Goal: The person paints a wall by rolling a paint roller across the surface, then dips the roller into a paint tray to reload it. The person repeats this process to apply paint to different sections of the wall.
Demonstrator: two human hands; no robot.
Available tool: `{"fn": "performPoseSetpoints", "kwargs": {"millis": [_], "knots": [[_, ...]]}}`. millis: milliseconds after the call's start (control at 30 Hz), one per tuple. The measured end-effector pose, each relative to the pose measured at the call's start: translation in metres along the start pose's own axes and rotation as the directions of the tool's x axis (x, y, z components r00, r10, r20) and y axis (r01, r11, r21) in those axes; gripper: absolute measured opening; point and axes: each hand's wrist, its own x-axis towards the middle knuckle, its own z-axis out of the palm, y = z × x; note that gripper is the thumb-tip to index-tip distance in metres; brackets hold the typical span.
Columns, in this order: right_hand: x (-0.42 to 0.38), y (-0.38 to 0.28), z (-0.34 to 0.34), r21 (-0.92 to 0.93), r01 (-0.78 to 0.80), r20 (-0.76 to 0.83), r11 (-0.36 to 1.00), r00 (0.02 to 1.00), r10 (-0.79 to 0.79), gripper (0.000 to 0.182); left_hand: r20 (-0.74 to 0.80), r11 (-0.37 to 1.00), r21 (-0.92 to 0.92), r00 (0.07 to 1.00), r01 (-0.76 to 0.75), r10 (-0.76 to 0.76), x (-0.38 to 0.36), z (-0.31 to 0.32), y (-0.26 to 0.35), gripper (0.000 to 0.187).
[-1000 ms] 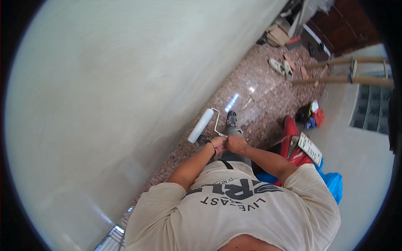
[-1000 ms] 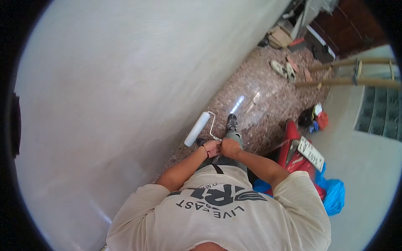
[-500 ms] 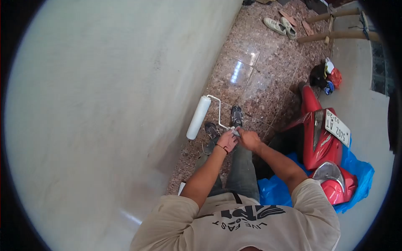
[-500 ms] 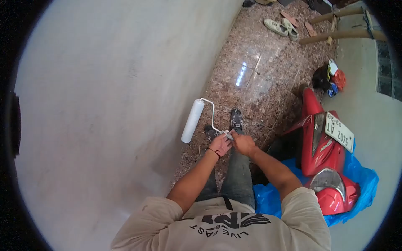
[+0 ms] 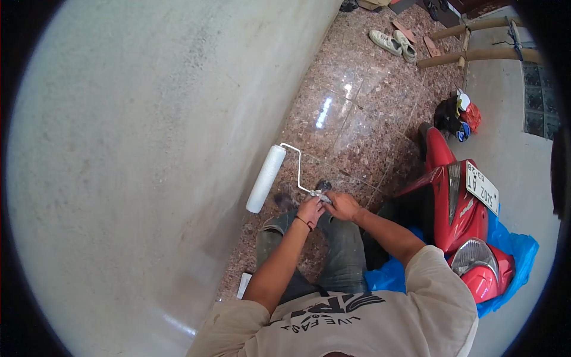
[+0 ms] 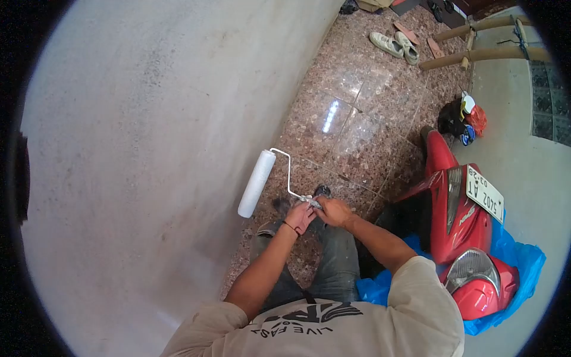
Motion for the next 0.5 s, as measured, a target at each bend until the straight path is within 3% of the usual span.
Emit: {"fn": "performPoseSetpoints", "kwargs": {"millis": [167,233,300,367,433,500], "knots": [[0.008,0.009,0.016,0.05,-0.014,-0.027,0.999,1.0,0.015,0.037,-0.066,0.998,0.068,0.998,0.014,-0.01,0.009,-0.006,0.008,0.024],[0.011,0.017,0.022,0.091,-0.016,-0.008,0.996,1.0,0.017,0.037,0.058,0.993,0.091,0.996,-0.073,0.068,0.02,-0.016,0.003,0.024],[0.018,0.025,0.026,0.074,0.021,-0.036,0.997,0.999,-0.019,0.037,0.077,0.984,0.125,0.99,-0.124,0.114,0.033,-0.022,0.0,0.023],[0.023,0.031,0.031,0.081,0.04,-0.067,0.996,0.997,-0.035,0.038,0.224,0.944,0.189,0.948,-0.271,0.227,0.044,-0.028,-0.003,0.023],[0.027,0.03,0.028,0.048,0.036,-0.061,0.998,0.998,-0.033,0.038,0.249,0.921,0.18,0.922,-0.344,0.296,0.057,-0.032,-0.004,0.023],[0.03,0.036,0.034,0.005,0.046,-0.051,0.999,0.998,-0.046,0.037,0.429,0.754,0.286,0.783,-0.591,0.451,0.072,-0.04,-0.01,0.023]]}}
